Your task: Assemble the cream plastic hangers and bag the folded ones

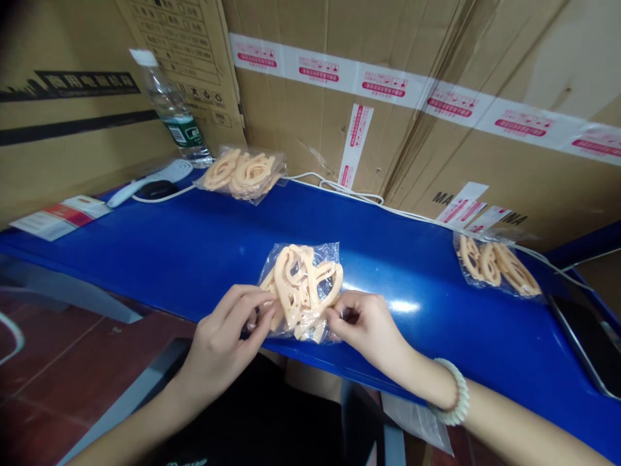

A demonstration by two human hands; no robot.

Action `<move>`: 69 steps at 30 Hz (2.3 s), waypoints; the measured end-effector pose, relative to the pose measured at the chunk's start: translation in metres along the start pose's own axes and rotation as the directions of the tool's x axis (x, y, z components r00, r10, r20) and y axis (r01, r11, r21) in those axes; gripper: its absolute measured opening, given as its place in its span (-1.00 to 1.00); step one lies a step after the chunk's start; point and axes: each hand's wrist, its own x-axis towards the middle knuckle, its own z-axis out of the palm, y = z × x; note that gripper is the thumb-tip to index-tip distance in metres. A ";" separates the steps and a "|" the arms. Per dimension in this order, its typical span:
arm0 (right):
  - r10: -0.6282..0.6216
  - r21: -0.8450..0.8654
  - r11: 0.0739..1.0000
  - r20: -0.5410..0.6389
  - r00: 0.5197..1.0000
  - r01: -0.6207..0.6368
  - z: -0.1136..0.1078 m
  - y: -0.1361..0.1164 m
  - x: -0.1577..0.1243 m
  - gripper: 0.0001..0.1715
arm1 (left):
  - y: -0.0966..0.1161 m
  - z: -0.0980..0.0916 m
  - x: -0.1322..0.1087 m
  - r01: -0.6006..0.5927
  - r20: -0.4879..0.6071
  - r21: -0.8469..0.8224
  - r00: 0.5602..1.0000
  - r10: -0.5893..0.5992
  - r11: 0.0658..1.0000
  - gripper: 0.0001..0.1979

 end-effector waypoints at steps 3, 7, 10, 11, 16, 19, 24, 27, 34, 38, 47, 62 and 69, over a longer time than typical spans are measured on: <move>-0.026 -0.082 0.996 -0.031 0.999 0.024 0.002 0.000 -0.001 -0.63 | -0.010 -0.007 0.001 -0.118 0.062 0.025 0.991 0.116 0.993 -0.79; -0.120 -0.217 0.971 -0.069 0.990 0.102 0.004 0.001 -0.001 -0.67 | -0.030 -0.017 0.008 -0.234 0.273 -0.120 0.926 0.259 0.965 -0.69; -0.173 -0.260 0.954 -0.079 0.982 0.147 0.006 0.001 -0.003 -0.68 | -0.043 -0.021 0.009 -0.288 0.314 -0.189 0.888 0.335 0.939 -0.60; -0.187 -0.267 0.950 -0.083 0.979 0.159 0.007 0.002 -0.003 -0.70 | -0.046 -0.021 0.009 -0.305 0.325 -0.188 0.877 0.353 0.933 -0.54; -0.351 -0.456 0.855 -0.161 0.922 0.246 0.007 0.010 -0.006 -0.77 | -0.052 -0.023 0.008 -0.347 0.431 -0.127 0.824 0.367 0.929 -0.35; -0.525 -0.615 0.685 -0.044 0.850 0.391 0.002 0.015 -0.001 -0.63 | -0.053 -0.026 0.011 -0.361 0.463 -0.116 0.804 0.372 0.925 -0.41; -0.514 -0.635 0.565 0.228 0.827 0.527 -0.010 0.023 0.009 -0.36 | -0.061 -0.032 0.019 -0.441 0.510 -0.100 0.747 0.426 0.892 -0.43; -0.482 -0.645 0.539 0.291 0.826 0.542 -0.015 0.023 0.010 -0.30 | -0.065 -0.034 0.021 -0.455 0.551 -0.097 0.716 0.428 0.885 -0.41; -0.420 -0.521 0.614 0.420 0.804 0.593 -0.022 0.012 0.007 -0.10 | -0.066 -0.037 0.022 -0.436 0.592 -0.146 0.681 0.432 0.888 -0.17; -0.402 -0.493 0.610 0.482 0.779 0.620 -0.020 0.006 -0.002 -0.04 | -0.067 -0.039 0.017 -0.475 0.582 -0.155 0.664 0.469 0.866 -0.32; -0.500 -0.616 0.497 0.373 0.782 0.611 0.020 0.002 -0.035 -0.17 | -0.075 -0.036 -0.010 -0.582 0.245 -0.185 0.753 0.611 0.792 -0.60; -0.717 -0.767 0.130 0.365 0.593 0.629 0.046 -0.013 -0.021 -0.71 | -0.089 -0.023 -0.027 -0.629 0.000 -0.142 0.772 0.635 0.765 -0.66; -0.706 -0.774 0.104 0.384 0.595 0.624 0.042 -0.024 -0.020 -0.68 | -0.092 -0.033 -0.020 -0.604 0.050 -0.204 0.780 0.624 0.770 -0.64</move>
